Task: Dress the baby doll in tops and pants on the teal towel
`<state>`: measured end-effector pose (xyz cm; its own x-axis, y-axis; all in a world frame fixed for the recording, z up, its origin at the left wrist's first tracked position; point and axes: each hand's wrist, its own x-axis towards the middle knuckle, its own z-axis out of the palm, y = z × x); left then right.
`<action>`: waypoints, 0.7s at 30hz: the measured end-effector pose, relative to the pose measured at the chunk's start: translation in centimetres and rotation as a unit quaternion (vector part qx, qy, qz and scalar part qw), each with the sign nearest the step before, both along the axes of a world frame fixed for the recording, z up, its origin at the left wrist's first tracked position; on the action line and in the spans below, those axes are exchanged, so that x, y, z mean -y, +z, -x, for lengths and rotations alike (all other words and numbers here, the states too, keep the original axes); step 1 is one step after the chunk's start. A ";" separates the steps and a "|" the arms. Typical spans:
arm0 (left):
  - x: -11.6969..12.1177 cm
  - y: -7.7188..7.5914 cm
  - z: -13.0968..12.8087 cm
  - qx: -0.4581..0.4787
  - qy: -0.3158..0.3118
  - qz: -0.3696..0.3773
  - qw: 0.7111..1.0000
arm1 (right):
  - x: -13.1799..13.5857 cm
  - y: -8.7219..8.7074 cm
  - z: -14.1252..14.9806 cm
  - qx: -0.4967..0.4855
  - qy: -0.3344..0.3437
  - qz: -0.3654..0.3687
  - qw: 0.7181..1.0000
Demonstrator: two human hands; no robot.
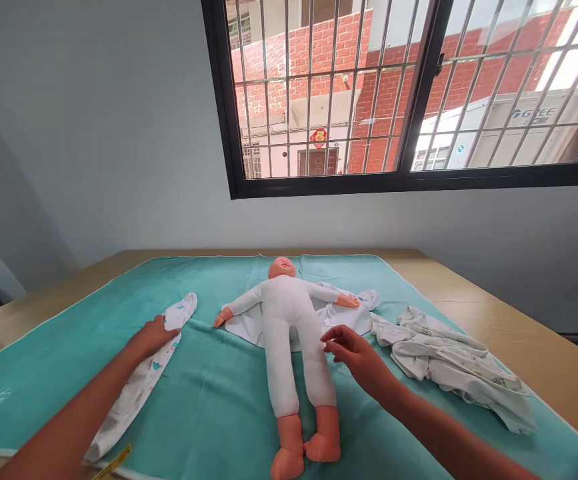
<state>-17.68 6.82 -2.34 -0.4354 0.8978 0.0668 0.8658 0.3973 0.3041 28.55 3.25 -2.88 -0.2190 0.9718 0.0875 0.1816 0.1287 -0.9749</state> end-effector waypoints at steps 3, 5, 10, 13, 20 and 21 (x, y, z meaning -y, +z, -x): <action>-0.6 -1.8 -0.9 -0.013 0.016 0.031 0.999 | -0.2 -0.6 -1.4 0.021 0.001 -0.007 1.000; -0.5 -1.0 -1.7 -0.017 0.005 0.008 1.000 | -0.7 -1.1 -2.2 0.046 -0.007 0.007 0.999; 0.3 1.4 -4.8 -0.028 -0.007 -0.028 0.999 | -1.9 -2.7 -2.0 0.077 0.001 0.022 0.997; 0.7 -0.3 -7.2 -0.038 -0.026 0.012 0.999 | -2.1 -3.4 -1.1 0.073 0.024 0.015 0.997; 3.2 -1.5 -11.2 -0.154 -0.053 -0.053 0.985 | -5.1 -2.4 -2.0 0.085 -0.033 -0.049 0.995; 3.7 -1.1 -12.1 -0.165 -0.070 -0.075 0.981 | -6.4 -1.8 -2.2 0.091 -0.050 -0.072 0.992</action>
